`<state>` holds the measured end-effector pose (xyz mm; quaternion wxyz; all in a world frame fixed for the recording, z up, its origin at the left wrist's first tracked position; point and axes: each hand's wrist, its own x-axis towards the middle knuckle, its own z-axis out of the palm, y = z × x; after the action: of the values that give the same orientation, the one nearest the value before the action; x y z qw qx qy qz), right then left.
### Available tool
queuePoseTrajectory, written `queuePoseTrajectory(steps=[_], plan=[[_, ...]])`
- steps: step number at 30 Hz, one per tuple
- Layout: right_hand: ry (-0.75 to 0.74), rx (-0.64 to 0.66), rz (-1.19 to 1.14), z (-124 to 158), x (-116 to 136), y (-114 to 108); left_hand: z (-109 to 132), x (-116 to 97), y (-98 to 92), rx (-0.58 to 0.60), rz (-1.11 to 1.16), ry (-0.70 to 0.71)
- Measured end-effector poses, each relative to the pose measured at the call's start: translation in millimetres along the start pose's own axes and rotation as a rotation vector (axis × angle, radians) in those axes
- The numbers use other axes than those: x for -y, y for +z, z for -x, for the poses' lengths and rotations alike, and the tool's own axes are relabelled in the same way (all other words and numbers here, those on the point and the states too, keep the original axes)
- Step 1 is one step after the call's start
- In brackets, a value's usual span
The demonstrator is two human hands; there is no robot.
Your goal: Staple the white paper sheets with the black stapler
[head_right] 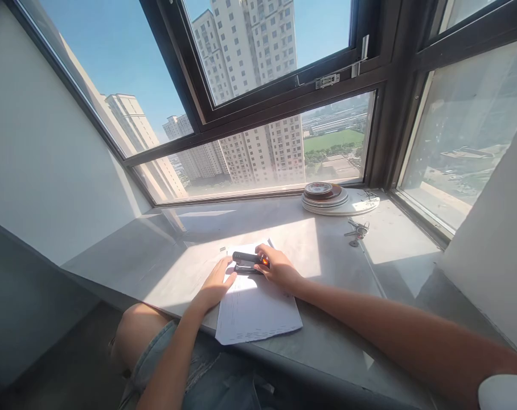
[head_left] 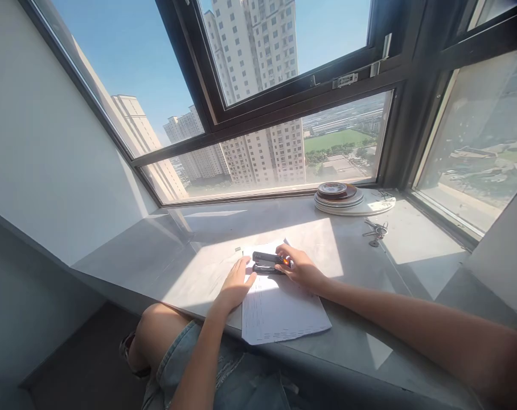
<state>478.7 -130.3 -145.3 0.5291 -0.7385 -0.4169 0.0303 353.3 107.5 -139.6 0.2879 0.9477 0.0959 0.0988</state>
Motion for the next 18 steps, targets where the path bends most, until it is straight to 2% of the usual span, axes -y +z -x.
queuePoseTrajectory(steps=[3, 8, 11, 15, 18], plan=[[-0.009, -0.053, -0.101, -1.7, -5.2, -0.1, 15.1, -11.6, 0.8, 0.064, -0.035, 0.022], [-0.021, -0.062, -0.225, -4.4, -9.8, -1.0, 15.6, -17.4, -2.1, 0.032, -0.007, 0.040], [-0.019, -0.039, -0.148, -3.9, -9.8, 0.1, 15.4, -14.0, 0.0, 0.032, -0.044, 0.065], [-0.115, 0.047, -0.012, -1.5, -12.1, 5.8, 16.8, -8.5, 3.5, 0.058, -0.094, 0.043], [-0.151, 0.026, 0.024, -3.1, -13.8, 4.9, 15.9, -3.6, 6.2, 0.052, -0.123, 0.030]])
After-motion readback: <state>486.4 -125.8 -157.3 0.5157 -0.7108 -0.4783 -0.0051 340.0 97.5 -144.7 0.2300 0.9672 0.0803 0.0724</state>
